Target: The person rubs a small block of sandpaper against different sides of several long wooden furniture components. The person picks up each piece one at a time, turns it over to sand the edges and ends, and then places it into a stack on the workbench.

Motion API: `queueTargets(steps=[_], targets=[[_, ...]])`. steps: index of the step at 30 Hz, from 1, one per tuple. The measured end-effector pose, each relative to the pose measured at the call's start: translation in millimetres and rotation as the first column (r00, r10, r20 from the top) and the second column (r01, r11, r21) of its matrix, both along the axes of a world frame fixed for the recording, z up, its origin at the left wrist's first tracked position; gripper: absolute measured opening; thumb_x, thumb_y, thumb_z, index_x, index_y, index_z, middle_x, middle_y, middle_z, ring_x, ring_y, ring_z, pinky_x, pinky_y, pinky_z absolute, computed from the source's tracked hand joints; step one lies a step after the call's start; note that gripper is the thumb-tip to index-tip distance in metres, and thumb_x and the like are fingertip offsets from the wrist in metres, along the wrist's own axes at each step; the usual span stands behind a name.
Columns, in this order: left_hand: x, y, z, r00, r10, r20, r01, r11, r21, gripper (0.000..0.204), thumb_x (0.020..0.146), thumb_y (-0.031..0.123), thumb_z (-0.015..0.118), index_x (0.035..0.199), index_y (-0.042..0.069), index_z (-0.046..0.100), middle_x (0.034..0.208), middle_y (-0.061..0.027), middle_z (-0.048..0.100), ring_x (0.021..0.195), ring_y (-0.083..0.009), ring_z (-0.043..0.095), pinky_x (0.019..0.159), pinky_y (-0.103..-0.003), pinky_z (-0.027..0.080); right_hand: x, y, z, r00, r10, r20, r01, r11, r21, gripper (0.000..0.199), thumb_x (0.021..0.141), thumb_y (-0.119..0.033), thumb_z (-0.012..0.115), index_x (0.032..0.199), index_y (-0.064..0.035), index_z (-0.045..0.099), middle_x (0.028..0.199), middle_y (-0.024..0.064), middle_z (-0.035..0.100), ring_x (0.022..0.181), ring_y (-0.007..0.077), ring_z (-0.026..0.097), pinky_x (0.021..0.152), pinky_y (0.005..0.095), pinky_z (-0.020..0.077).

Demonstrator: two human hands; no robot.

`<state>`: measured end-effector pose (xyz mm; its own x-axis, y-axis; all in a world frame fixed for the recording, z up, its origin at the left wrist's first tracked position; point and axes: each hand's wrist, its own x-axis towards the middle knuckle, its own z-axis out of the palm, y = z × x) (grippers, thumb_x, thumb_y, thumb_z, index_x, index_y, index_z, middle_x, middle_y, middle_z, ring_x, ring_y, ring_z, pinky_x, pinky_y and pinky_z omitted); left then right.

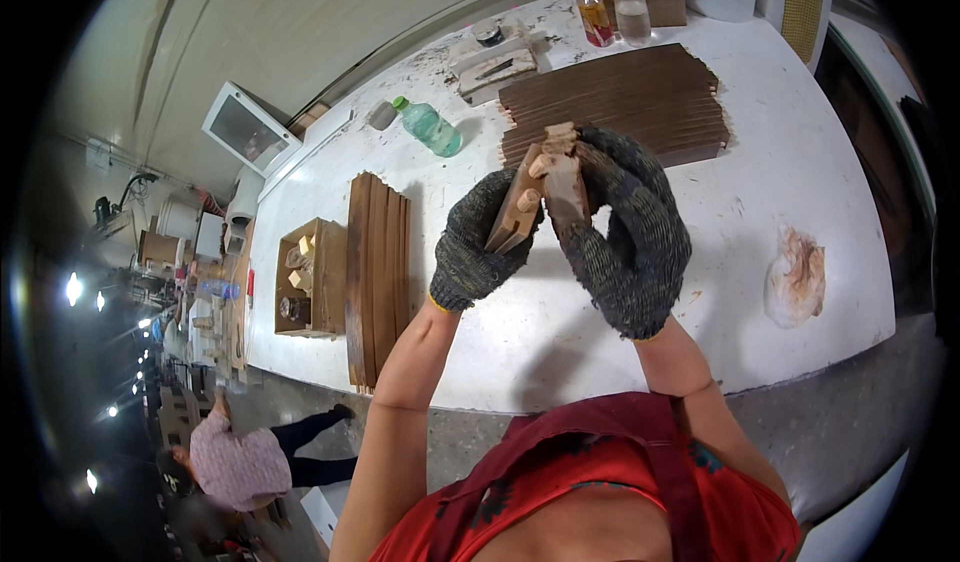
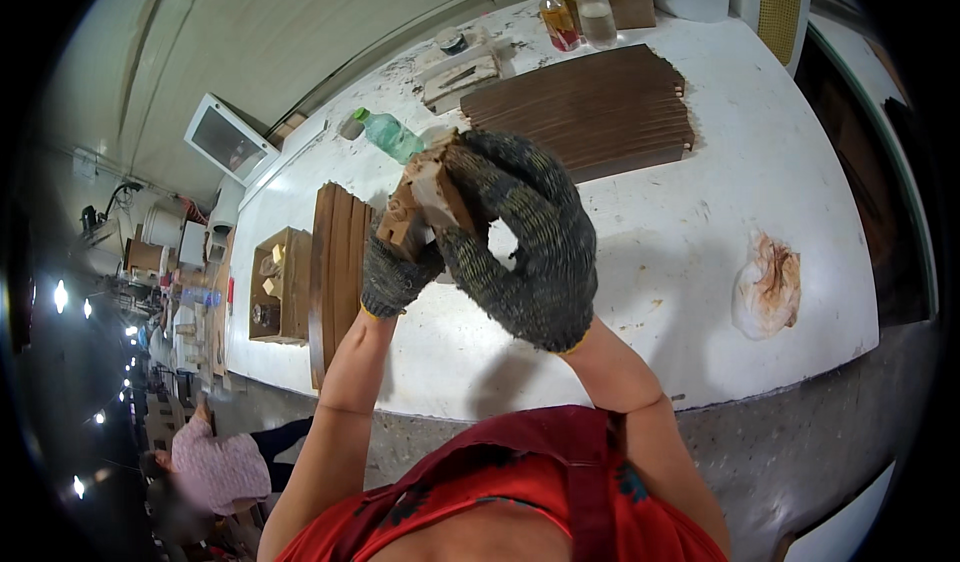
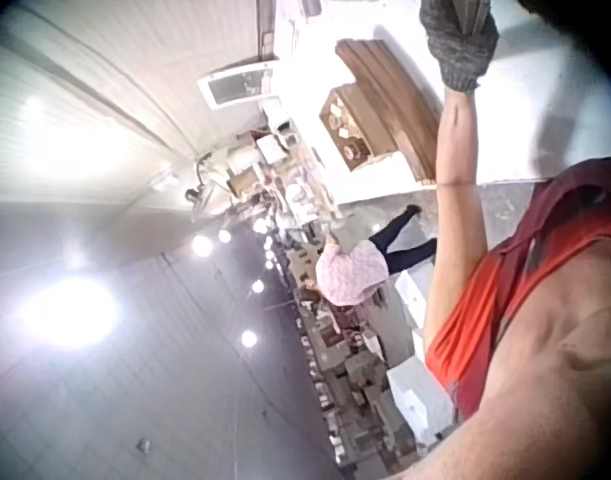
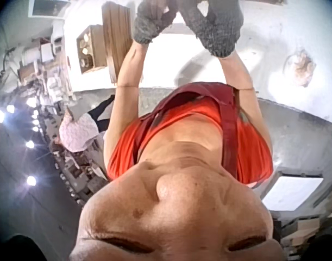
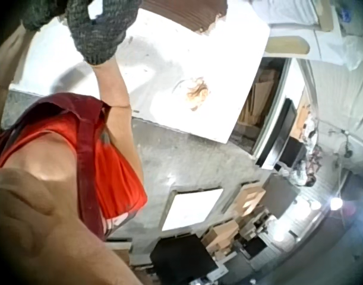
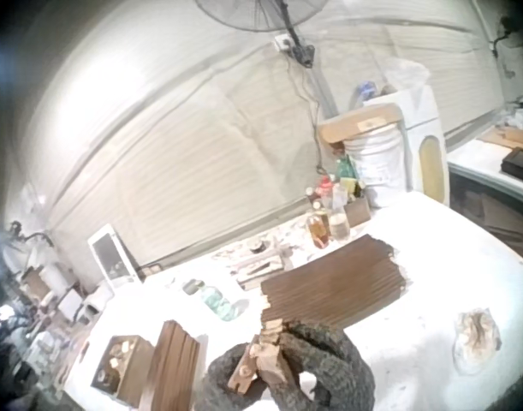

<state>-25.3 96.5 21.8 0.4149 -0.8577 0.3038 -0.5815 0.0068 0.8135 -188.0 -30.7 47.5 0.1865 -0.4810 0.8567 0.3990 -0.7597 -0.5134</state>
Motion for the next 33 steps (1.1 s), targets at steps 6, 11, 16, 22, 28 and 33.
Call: queueTargets(steps=[6, 11, 16, 22, 28, 33], targets=[[-1.2, 0.2, -5.0, 0.996, -0.004, 0.087, 0.0, 0.999, 0.038, 0.074, 0.066, 0.005, 0.081, 0.132, 0.001, 0.048, 0.123, -0.0139, 0.059, 0.117, -0.0221, 0.056, 0.1, -0.037, 0.044, -15.1, 22.2, -5.4, 0.997, 0.067, -0.048, -0.066, 0.998, 0.015, 0.053, 0.07, -0.009, 0.077, 0.12, -0.0067, 0.062, 0.126, 0.0166, 0.056, 0.11, 0.0331, 0.057, 0.091, 0.0407, 0.048], [3.4, -9.2, 6.8, 0.944, -0.127, -0.305, 0.106, 0.991, -0.085, 0.061, 0.073, 0.008, 0.079, 0.128, 0.003, 0.053, 0.108, -0.0071, 0.06, 0.096, -0.0174, 0.058, 0.084, -0.032, 0.048, -32.5, 49.0, 2.6, 0.882, 0.437, -0.179, -0.463, 0.873, -0.15, 0.052, 0.067, -0.018, 0.078, 0.117, -0.0096, 0.064, 0.126, 0.0158, 0.055, 0.109, 0.0328, 0.055, 0.09, 0.0451, 0.0444], [4.3, 0.0, 37.4, 0.997, -0.07, -0.027, 0.067, 0.993, -0.102, 0.053, 0.07, 0.001, 0.08, 0.119, 0.005, 0.061, 0.11, -0.0053, 0.059, 0.091, -0.0157, 0.061, 0.079, -0.03, 0.052, -45.3, 35.8, -7.9, 0.839, 0.524, 0.147, -0.543, 0.792, 0.279, 0.035, 0.08, -0.001, 0.071, 0.114, -0.0049, 0.064, 0.116, 0.0162, 0.062, 0.105, 0.0263, 0.062, 0.085, 0.0367, 0.0532], [10.8, 25.2, 44.2, 0.892, -0.029, -0.451, -0.021, 0.994, -0.106, 0.047, 0.08, 0.01, 0.076, 0.123, 0.0, 0.058, 0.117, -0.0082, 0.062, 0.098, -0.0166, 0.062, 0.086, -0.031, 0.052, -39.4, 3.6, -21.6, 0.89, 0.372, 0.264, -0.451, 0.799, 0.397, 0.034, 0.083, -0.002, 0.068, 0.117, 0.001, 0.061, 0.121, 0.0176, 0.06, 0.113, 0.0237, 0.058, 0.092, 0.037, 0.0517], [-0.6, 18.3, 38.0, 0.802, -0.364, -0.473, 0.107, 0.868, -0.485, 0.052, 0.094, 0.044, 0.055, 0.123, 0.0, 0.054, 0.107, -0.0116, 0.064, 0.088, -0.0159, 0.06, 0.077, -0.031, 0.051, -24.2, 14.8, 4.9, 0.942, 0.334, 0.038, -0.336, 0.938, 0.088, 0.042, 0.08, -0.01, 0.071, 0.119, 0.0006, 0.06, 0.127, 0.0202, 0.056, 0.115, 0.0292, 0.056, 0.097, 0.0395, 0.046], [22.6, 15.5, -3.6, 0.998, -0.003, -0.06, -0.01, 0.974, -0.228, 0.042, 0.096, 0.035, 0.054, 0.121, 0.001, 0.054, 0.109, -0.0103, 0.064, 0.093, -0.0178, 0.061, 0.081, -0.032, 0.05, -8.7, 27.6, 32.3, 0.932, 0.361, 0.008, -0.356, 0.923, -0.146, 0.044, 0.075, -0.007, 0.074, 0.118, -0.0064, 0.063, 0.125, 0.0177, 0.058, 0.116, 0.0302, 0.055, 0.098, 0.0421, 0.0444]])
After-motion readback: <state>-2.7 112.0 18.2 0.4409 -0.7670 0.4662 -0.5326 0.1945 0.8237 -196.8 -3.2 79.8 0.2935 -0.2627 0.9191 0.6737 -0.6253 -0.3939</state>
